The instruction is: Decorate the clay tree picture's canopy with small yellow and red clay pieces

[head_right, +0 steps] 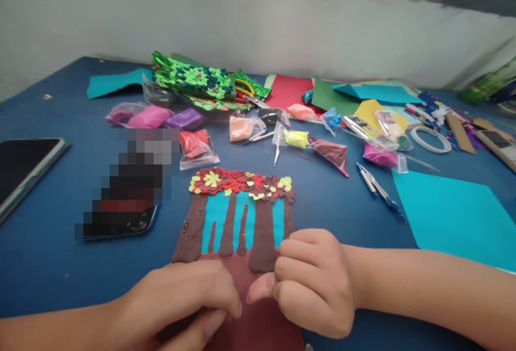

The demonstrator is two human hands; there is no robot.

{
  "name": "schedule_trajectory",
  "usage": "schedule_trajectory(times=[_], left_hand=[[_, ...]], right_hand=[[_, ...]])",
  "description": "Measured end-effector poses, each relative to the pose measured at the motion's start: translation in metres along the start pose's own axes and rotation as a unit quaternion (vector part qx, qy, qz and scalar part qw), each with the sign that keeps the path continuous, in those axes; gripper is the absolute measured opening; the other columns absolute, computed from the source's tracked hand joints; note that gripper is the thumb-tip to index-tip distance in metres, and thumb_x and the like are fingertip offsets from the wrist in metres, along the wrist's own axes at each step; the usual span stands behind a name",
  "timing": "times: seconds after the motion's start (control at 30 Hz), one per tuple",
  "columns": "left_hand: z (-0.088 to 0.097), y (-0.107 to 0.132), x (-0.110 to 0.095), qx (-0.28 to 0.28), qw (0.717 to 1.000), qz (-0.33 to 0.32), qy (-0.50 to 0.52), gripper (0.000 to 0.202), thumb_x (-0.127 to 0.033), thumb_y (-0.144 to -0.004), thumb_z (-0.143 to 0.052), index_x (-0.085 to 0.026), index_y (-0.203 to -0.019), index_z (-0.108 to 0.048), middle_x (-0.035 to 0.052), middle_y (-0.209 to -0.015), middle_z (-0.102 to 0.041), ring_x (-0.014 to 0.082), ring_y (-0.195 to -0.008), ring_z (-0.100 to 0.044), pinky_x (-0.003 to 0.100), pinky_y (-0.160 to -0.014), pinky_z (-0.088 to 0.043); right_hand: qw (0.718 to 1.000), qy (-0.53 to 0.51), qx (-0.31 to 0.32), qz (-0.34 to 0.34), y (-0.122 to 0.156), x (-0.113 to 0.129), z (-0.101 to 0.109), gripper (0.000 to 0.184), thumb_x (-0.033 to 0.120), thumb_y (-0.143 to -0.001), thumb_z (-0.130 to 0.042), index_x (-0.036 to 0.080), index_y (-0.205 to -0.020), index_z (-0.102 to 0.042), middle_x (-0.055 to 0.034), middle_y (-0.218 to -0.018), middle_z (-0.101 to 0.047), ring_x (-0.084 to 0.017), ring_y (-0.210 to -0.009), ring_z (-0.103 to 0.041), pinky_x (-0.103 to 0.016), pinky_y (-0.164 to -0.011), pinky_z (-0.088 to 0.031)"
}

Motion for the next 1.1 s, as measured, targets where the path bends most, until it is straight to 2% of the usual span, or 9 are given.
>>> schedule_trajectory(times=[0.07,0.23,0.4,0.47,0.67,0.8,0.87,0.97,1.1], left_hand=[[0.0,-0.001,-0.001,0.023,1.0,-0.004,0.004,0.021,-0.004,-0.085,-0.04,-0.018,-0.09,-0.054,-0.0016,-0.08,-0.062,0.0074,-0.068,-0.054,0.011,-0.067,-0.044],[-0.003,0.0,0.002,-0.019,0.999,-0.025,0.021,0.018,-0.008,-0.087,-0.041,-0.02,-0.086,-0.055,-0.0024,-0.078,-0.063,0.0073,-0.063,-0.054,0.012,-0.063,-0.044],[-0.007,0.002,0.005,-0.042,0.998,-0.041,0.018,0.021,-0.007,-0.089,-0.039,-0.019,-0.088,-0.056,-0.0028,-0.076,-0.061,0.006,-0.064,-0.054,0.01,-0.064,-0.043],[-0.007,0.002,0.005,-0.039,0.998,-0.039,0.018,0.021,-0.008,-0.089,-0.038,-0.019,-0.088,-0.057,-0.0029,-0.076,-0.061,0.006,-0.064,-0.053,0.01,-0.064,-0.042],[-0.005,0.002,0.003,-0.017,0.999,-0.017,0.021,0.023,-0.007,-0.088,-0.037,-0.019,-0.089,-0.057,-0.0027,-0.077,-0.06,0.007,-0.065,-0.052,0.013,-0.065,-0.041],[-0.004,0.003,0.005,0.004,1.0,-0.019,0.015,0.021,-0.006,-0.085,-0.039,-0.018,-0.088,-0.056,-0.0027,-0.074,-0.058,0.0072,-0.059,-0.048,0.014,-0.064,-0.04],[-0.006,0.003,0.009,0.015,0.999,-0.032,0.02,0.021,-0.004,-0.082,-0.04,-0.018,-0.088,-0.054,-0.0025,-0.075,-0.058,0.0071,-0.058,-0.046,0.014,-0.066,-0.04],[-0.012,0.004,0.018,0.004,0.997,-0.066,0.039,0.018,-0.004,-0.079,-0.04,-0.018,-0.084,-0.051,-0.0028,-0.073,-0.057,0.0067,-0.056,-0.045,0.014,-0.065,-0.04],[-0.022,0.002,0.028,-0.07,0.987,-0.127,0.072,0.015,-0.007,-0.079,-0.038,-0.019,-0.077,-0.048,-0.0045,-0.065,-0.054,0.0065,-0.05,-0.042,0.015,-0.061,-0.039]], right_hand=[[1.0,-0.002,0.021,-0.005,0.002,-0.001,0.001,0.042,0.009,-0.087,-0.053,0.017,-0.046,-0.045,0.0032,-0.043,-0.038,-0.01,-0.047,-0.036,-0.028,-0.047,-0.029],[0.999,-0.015,0.028,0.025,0.002,-0.009,0.002,0.037,0.009,-0.083,-0.061,0.019,-0.052,-0.042,0.0047,-0.044,-0.038,-0.01,-0.045,-0.036,-0.03,-0.043,-0.025],[0.996,-0.08,0.026,-0.011,0.0,-0.015,-0.003,0.015,0.022,-0.087,-0.061,0.014,-0.08,-0.05,0.0018,-0.053,-0.053,-0.011,-0.051,-0.049,-0.026,-0.047,-0.037],[0.994,-0.099,0.013,-0.042,-0.003,-0.016,-0.005,0.023,0.031,-0.088,-0.059,0.011,-0.091,-0.049,-0.0002,-0.059,-0.058,-0.01,-0.054,-0.052,-0.024,-0.05,-0.04],[0.989,-0.12,-0.029,-0.087,-0.008,-0.016,-0.005,0.043,0.048,-0.091,-0.048,0.007,-0.105,-0.047,-0.0009,-0.064,-0.06,-0.009,-0.059,-0.054,-0.022,-0.056,-0.044],[0.998,-0.065,-0.023,-0.009,-0.001,-0.032,-0.005,0.054,0.057,-0.094,-0.033,0.01,-0.113,-0.053,-0.0077,-0.086,-0.065,-0.016,-0.084,-0.058,-0.032,-0.076,-0.045],[1.0,0.0,0.002,0.021,0.001,-0.047,-0.006,0.056,0.058,-0.094,-0.025,0.018,-0.119,-0.055,-0.0098,-0.107,-0.062,-0.021,-0.104,-0.055,-0.04,-0.089,-0.039],[0.996,0.038,0.066,-0.035,0.0,-0.068,-0.01,0.063,0.061,-0.093,-0.014,0.023,-0.128,-0.051,-0.0135,-0.137,-0.044,-0.03,-0.128,-0.038,-0.05,-0.1,-0.028],[0.99,0.055,0.11,-0.07,-0.005,-0.075,-0.015,0.068,0.064,-0.091,-0.01,0.025,-0.136,-0.043,-0.014,-0.148,-0.029,-0.035,-0.137,-0.023,-0.056,-0.105,-0.018]])
Point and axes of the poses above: each hand's wrist, its own y-axis away from the middle knuckle, its own z-axis out of the back of the hand, x = y × z, the point moved 1 cm from there along -y, towards the middle knuckle
